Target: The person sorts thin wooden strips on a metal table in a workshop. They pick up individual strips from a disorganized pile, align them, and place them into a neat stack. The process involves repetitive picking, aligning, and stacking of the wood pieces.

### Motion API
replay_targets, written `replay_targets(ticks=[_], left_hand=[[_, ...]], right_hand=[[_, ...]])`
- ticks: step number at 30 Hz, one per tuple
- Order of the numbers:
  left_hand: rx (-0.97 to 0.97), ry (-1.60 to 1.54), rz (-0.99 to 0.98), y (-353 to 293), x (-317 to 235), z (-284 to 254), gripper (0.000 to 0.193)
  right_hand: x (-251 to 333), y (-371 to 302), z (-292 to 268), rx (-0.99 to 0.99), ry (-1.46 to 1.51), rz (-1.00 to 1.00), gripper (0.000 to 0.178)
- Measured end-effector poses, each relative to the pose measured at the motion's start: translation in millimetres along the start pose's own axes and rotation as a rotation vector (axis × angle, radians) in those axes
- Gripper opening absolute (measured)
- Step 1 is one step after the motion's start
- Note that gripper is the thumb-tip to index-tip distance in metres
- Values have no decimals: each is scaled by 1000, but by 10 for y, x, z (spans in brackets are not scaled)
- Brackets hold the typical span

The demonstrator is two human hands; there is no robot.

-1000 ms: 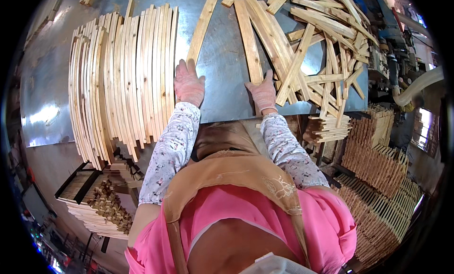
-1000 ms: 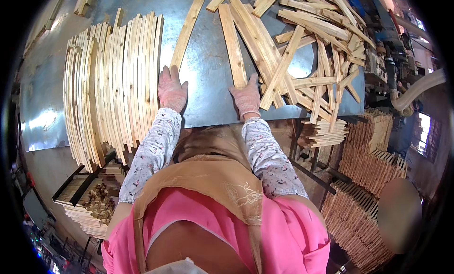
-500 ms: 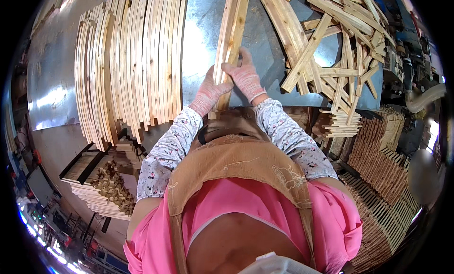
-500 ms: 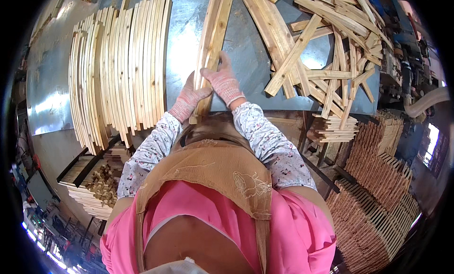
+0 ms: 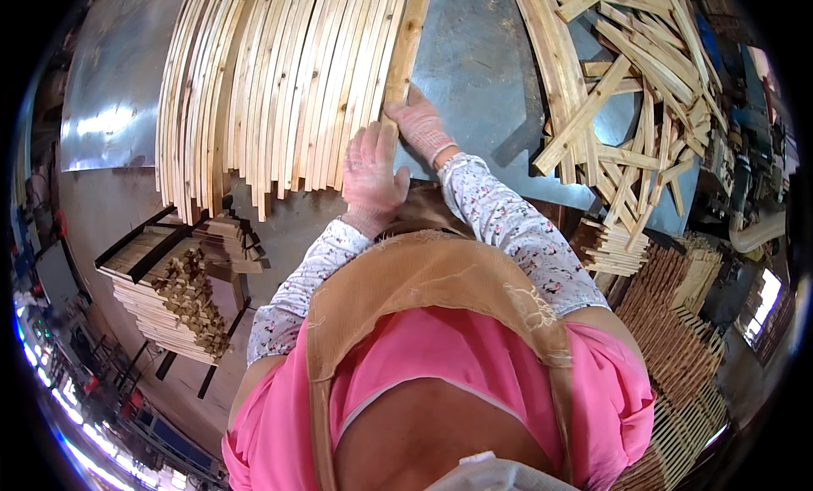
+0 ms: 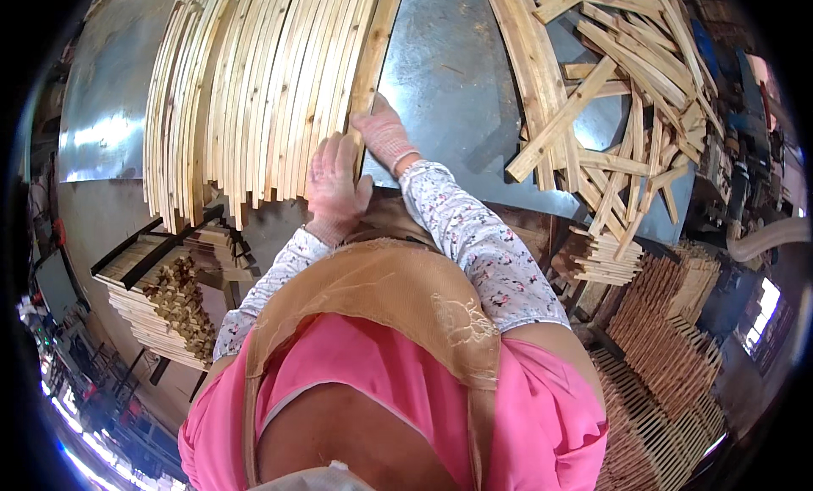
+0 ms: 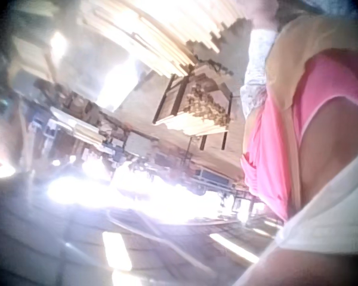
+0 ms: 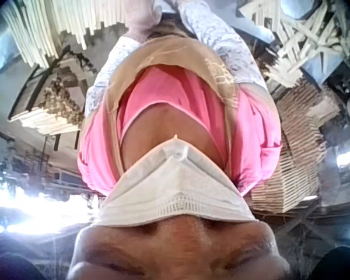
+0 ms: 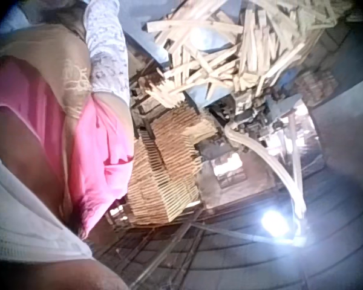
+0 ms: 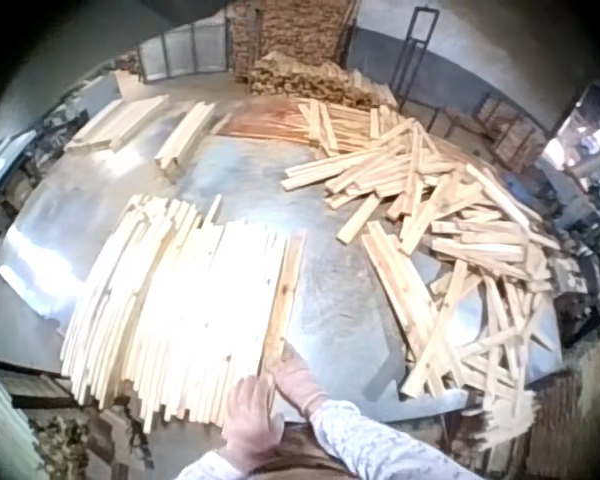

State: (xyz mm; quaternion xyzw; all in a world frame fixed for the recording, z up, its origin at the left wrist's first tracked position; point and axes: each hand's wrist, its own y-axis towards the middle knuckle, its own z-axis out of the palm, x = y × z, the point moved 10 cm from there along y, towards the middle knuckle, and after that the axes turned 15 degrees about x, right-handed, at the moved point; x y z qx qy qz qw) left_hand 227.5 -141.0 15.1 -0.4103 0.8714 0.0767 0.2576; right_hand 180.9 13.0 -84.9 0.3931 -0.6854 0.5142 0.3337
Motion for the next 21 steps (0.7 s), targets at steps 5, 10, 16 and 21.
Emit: replay_targets(ticks=[5,10,16,21], left_hand=[[193,111,-94,35,170,2,82],[118,239,-59,-18,381,264,74],[86,77,-259,230,62,121,66],[328,-775,-184,1293,-1212,829,71]], right_hand=[[-260,-19,-39,133,553,0,67],[-238,-738,-470,164,913,214,58],[-626,-1437,-868,329,701,293,53],[52,-1375,-1950,338,-7,-177,42]])
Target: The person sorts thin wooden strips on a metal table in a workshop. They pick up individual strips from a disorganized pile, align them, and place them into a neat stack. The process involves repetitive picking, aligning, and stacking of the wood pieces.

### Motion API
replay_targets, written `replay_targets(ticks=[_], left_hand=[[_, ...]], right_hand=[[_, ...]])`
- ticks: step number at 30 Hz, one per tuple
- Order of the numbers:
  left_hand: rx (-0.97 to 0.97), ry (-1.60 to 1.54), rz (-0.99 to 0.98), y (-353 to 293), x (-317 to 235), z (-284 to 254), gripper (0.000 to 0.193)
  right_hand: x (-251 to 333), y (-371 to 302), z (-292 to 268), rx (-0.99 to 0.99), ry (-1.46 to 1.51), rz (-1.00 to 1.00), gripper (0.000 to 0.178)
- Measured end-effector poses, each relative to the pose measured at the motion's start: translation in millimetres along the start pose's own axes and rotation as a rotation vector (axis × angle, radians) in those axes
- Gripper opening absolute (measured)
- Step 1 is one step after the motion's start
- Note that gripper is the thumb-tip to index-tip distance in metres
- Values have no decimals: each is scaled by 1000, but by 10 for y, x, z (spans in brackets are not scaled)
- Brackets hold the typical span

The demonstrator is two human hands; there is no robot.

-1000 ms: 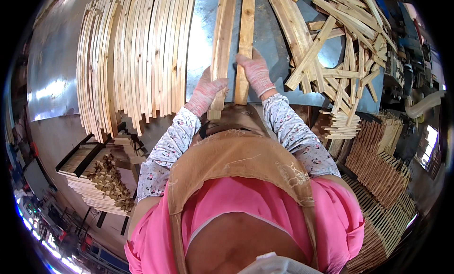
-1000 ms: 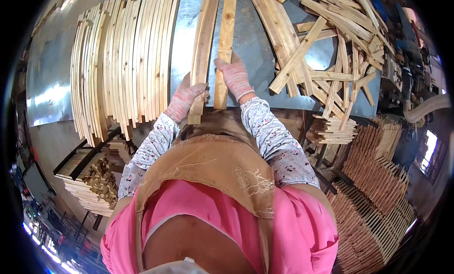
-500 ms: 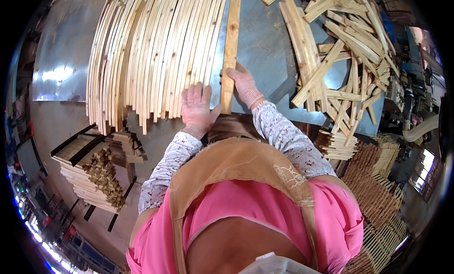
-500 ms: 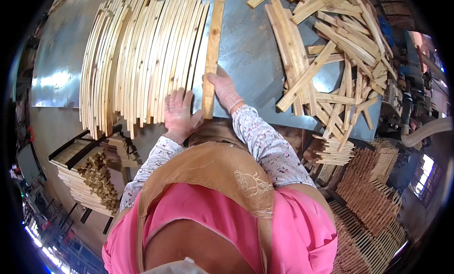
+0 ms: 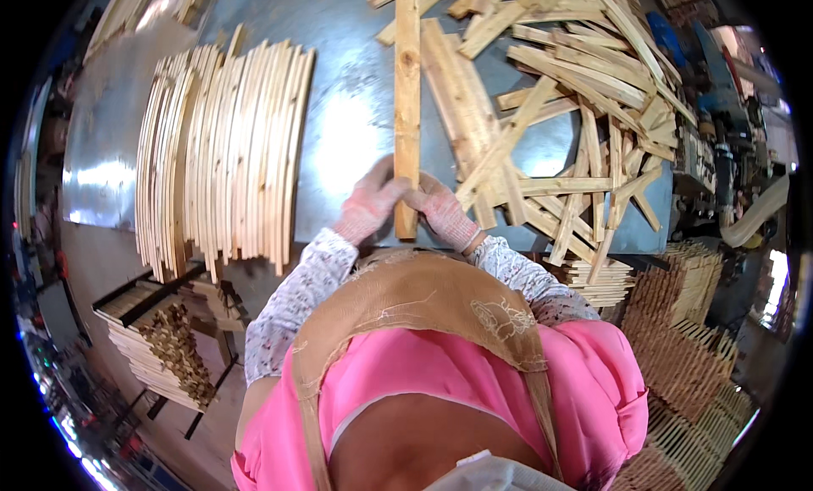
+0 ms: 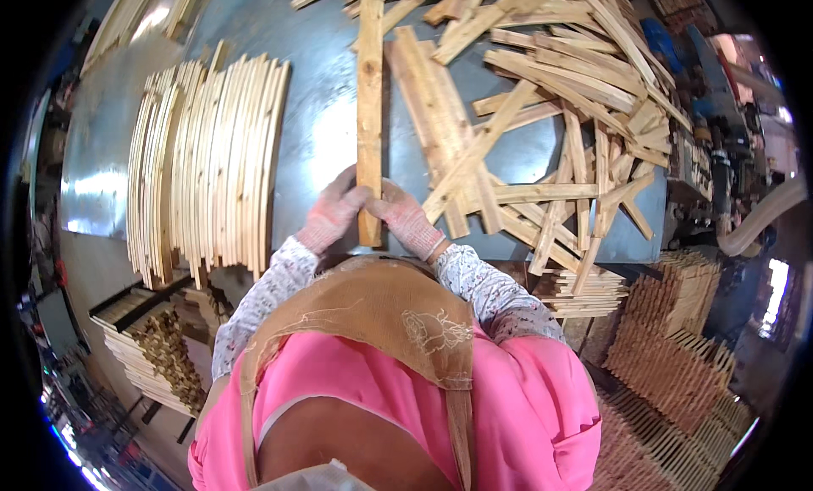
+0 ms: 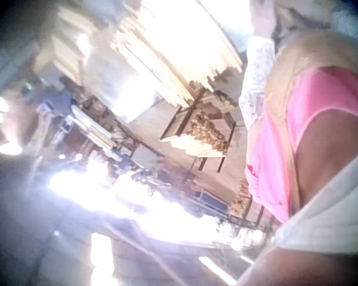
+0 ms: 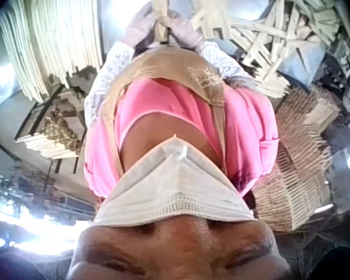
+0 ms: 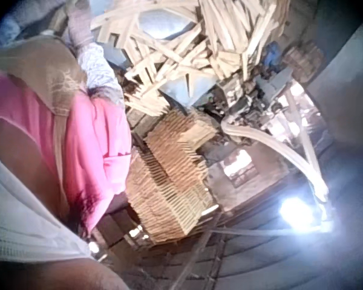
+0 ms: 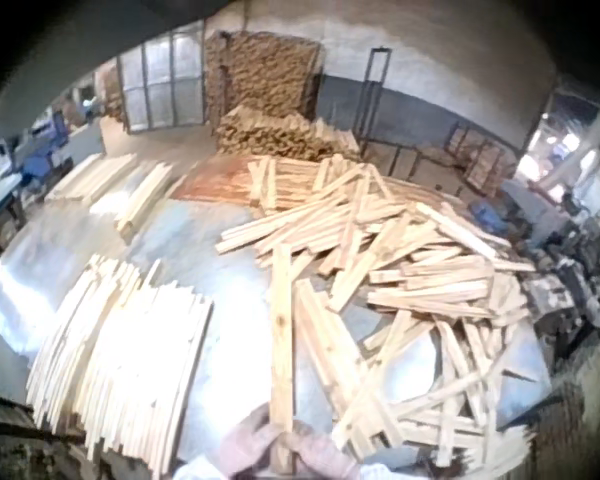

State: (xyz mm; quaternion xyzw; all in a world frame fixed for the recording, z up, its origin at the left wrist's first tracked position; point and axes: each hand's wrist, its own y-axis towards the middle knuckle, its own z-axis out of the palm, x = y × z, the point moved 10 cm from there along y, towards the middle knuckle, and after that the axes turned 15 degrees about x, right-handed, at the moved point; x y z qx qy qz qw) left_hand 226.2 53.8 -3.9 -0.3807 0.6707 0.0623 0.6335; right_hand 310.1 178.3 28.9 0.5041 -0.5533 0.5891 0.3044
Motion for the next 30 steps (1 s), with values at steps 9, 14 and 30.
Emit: replay_targets(ticks=[9,14,30], left_hand=[[456,777,394,1048,-2134,2312,44],[775,1147,824,1066,-3116,3996,50],[708,1096,905,721,-1965,4987,47]], right_hand=[[571,-3010,-3142,-768,-1414,-82,60],[-959,-5186,-3534,-692,-991,427,54],[-6369,-8687,-1413,-2010,667,1311,42]])
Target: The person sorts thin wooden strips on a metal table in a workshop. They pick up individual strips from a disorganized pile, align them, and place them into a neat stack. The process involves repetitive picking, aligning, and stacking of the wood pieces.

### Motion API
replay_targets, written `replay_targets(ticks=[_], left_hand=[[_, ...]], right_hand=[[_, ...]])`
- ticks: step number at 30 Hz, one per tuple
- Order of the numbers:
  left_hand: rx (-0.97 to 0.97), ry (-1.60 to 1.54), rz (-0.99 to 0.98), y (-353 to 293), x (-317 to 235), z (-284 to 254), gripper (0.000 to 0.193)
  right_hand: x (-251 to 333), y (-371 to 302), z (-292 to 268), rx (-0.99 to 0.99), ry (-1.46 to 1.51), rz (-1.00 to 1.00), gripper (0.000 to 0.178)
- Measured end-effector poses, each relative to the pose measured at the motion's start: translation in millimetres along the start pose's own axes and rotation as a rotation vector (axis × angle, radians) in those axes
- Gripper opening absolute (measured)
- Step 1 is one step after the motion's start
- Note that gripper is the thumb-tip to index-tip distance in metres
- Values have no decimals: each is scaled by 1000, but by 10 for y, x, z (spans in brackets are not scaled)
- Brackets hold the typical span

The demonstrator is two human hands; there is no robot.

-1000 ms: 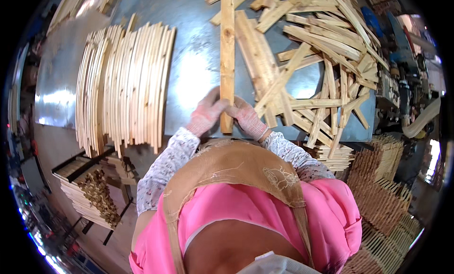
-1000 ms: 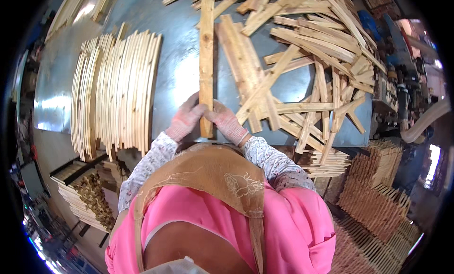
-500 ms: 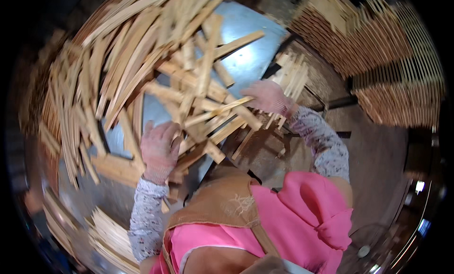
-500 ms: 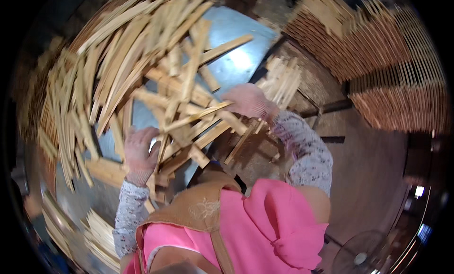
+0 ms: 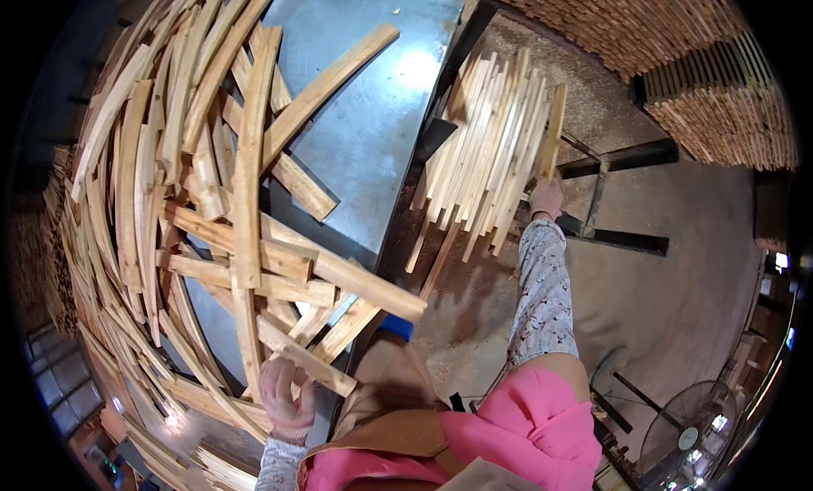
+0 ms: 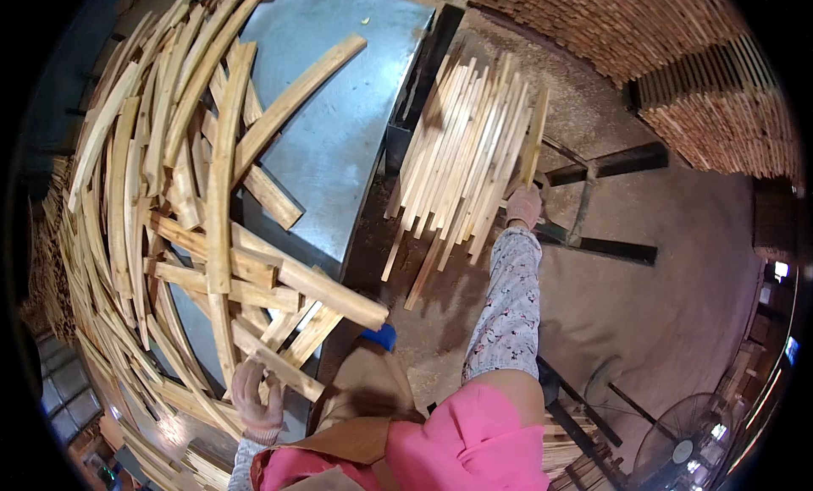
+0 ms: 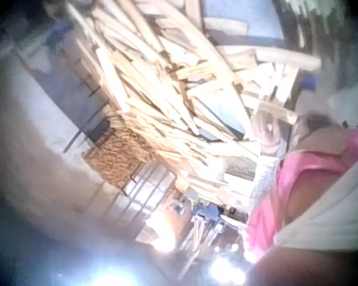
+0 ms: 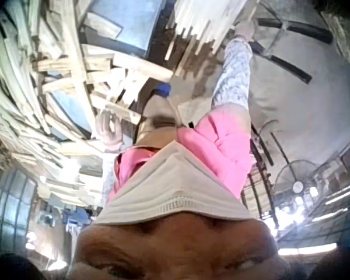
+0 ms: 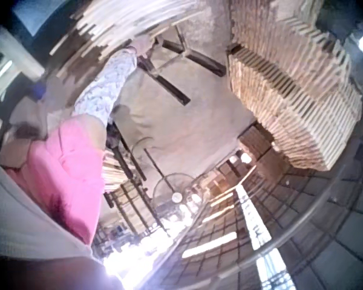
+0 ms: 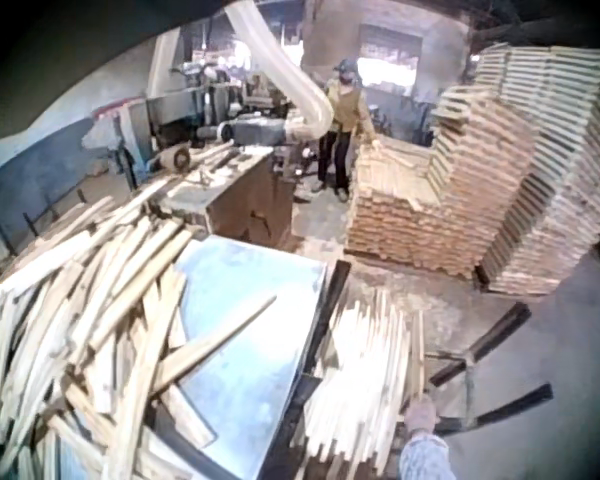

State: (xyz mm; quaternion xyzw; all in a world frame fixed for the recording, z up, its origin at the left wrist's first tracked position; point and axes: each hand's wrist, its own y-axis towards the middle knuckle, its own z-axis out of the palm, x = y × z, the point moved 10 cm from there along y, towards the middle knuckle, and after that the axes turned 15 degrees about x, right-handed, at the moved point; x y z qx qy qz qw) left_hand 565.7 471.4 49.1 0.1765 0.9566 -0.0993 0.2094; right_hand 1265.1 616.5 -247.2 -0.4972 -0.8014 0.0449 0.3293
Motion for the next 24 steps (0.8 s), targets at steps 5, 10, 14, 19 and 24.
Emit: replay_targets(ticks=[5,10,14,19,24], left_hand=[[59,13,-49,-16,126,189,42],[159,-107,-197,162,52,87,40],[-163,-89,-247,-89,47,-278,49],[-203,94,-787,-73,1079,-751,75],[-136,-43,-1430,-1638,2286,-401,86]], right_hand=[[215,1065,711,57,-1156,-247,33],[697,462,562,55,-1009,-419,45],[452,-247,414,125,-422,-384,63],[-5,-1279,1144,872,-1035,-907,55],[279,-3863,916,1966,-1578,-464,56]])
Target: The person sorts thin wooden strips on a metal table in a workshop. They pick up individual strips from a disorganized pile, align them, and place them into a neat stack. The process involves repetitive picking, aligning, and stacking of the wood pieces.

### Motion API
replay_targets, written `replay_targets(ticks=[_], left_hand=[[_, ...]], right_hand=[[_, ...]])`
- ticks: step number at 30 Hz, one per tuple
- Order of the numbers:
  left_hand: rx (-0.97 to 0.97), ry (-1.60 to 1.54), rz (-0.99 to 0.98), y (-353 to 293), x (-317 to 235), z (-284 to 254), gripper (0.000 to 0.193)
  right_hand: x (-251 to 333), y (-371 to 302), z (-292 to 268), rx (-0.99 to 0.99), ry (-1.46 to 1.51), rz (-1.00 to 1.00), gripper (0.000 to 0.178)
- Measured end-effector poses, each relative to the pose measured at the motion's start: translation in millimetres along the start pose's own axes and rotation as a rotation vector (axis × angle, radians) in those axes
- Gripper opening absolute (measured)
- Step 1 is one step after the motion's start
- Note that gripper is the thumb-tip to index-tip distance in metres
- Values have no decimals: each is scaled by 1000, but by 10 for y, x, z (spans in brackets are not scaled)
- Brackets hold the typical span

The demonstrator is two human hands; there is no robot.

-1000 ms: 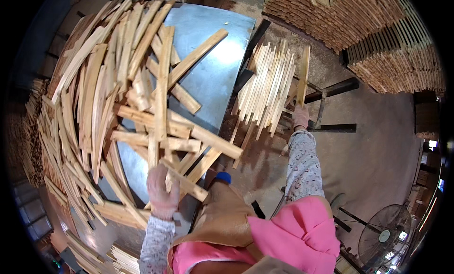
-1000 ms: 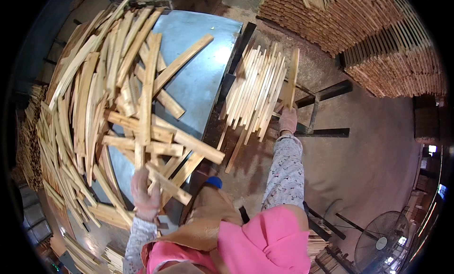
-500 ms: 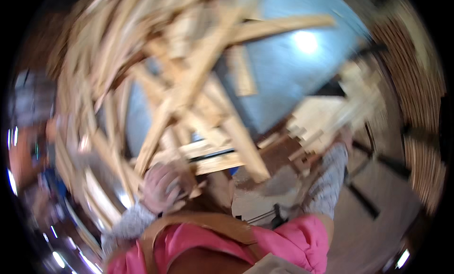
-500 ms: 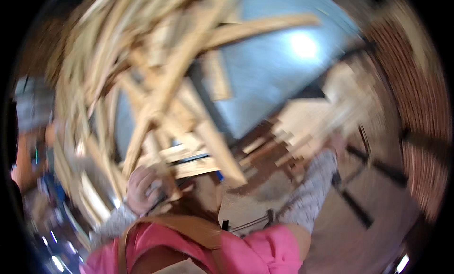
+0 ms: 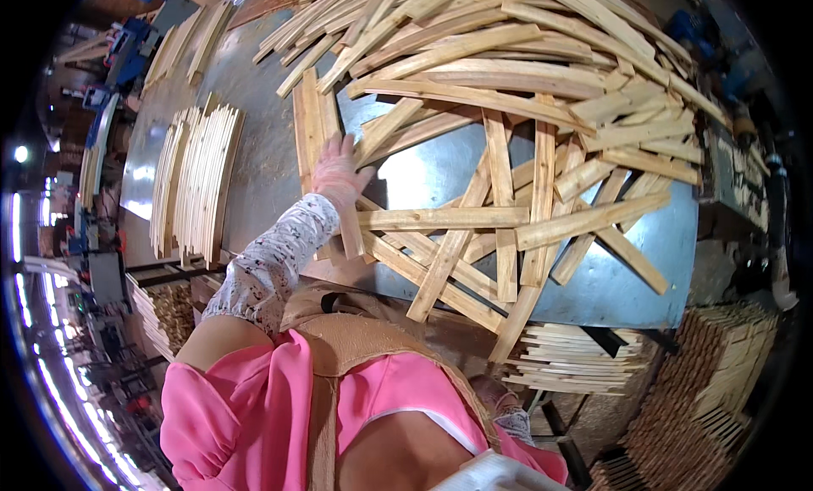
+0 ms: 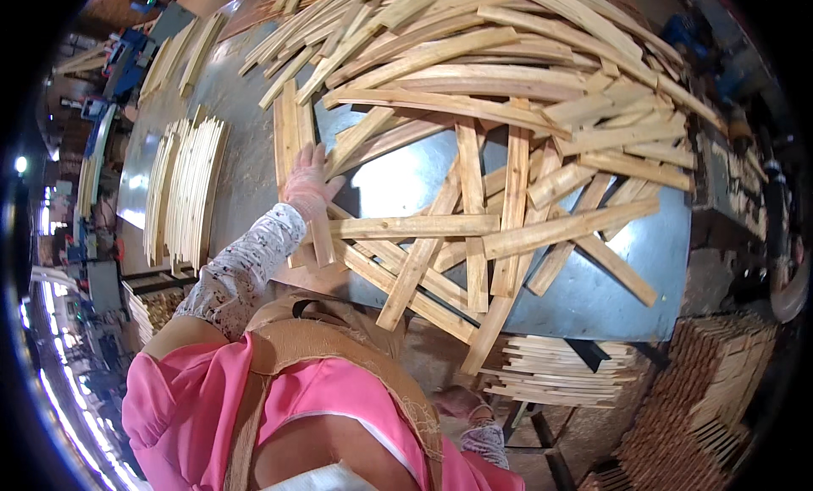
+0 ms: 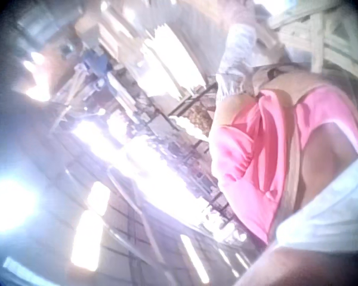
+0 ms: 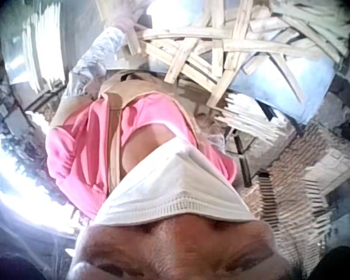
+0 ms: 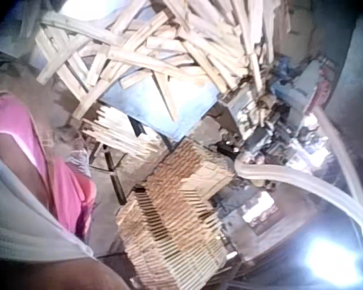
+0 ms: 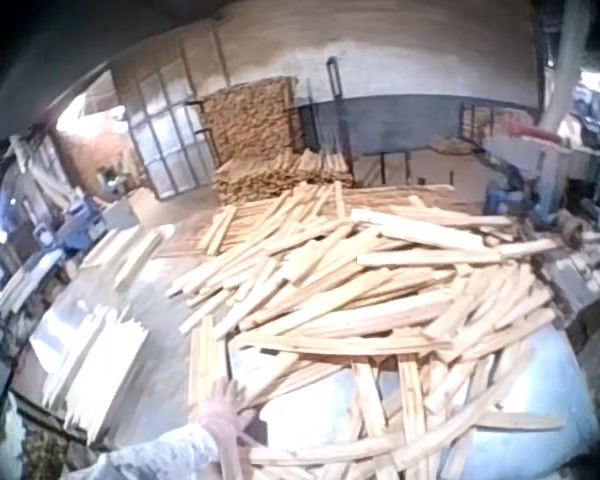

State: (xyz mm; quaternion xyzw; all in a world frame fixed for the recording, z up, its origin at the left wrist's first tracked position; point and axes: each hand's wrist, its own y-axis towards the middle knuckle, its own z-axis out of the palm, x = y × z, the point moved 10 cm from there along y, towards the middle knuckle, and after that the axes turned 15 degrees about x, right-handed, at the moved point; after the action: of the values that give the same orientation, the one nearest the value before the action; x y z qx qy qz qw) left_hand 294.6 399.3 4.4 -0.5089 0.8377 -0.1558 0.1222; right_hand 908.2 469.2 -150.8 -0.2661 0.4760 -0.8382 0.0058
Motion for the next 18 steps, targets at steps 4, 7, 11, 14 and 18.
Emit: replay_targets(ticks=[4,7,11,14,18], left_hand=[[255,-52,-79,-221,394,84,75],[343,-94,-51,-735,493,-41,60],[393,-162,5,-1492,1418,2,52],[142,-347,-280,-1679,2433,16,53],[82,-159,-426,-1095,3356,76,54]], right_hand=[[2340,-999,-513,-328,-660,-684,43],[3774,-1582,-1865,-999,-649,-760,65],[4906,-1628,-3099,-1396,-1201,-230,73],[5044,-1407,-3683,-1256,-1292,-166,56],[5089,-1367,-3843,-1141,-1183,-142,36]])
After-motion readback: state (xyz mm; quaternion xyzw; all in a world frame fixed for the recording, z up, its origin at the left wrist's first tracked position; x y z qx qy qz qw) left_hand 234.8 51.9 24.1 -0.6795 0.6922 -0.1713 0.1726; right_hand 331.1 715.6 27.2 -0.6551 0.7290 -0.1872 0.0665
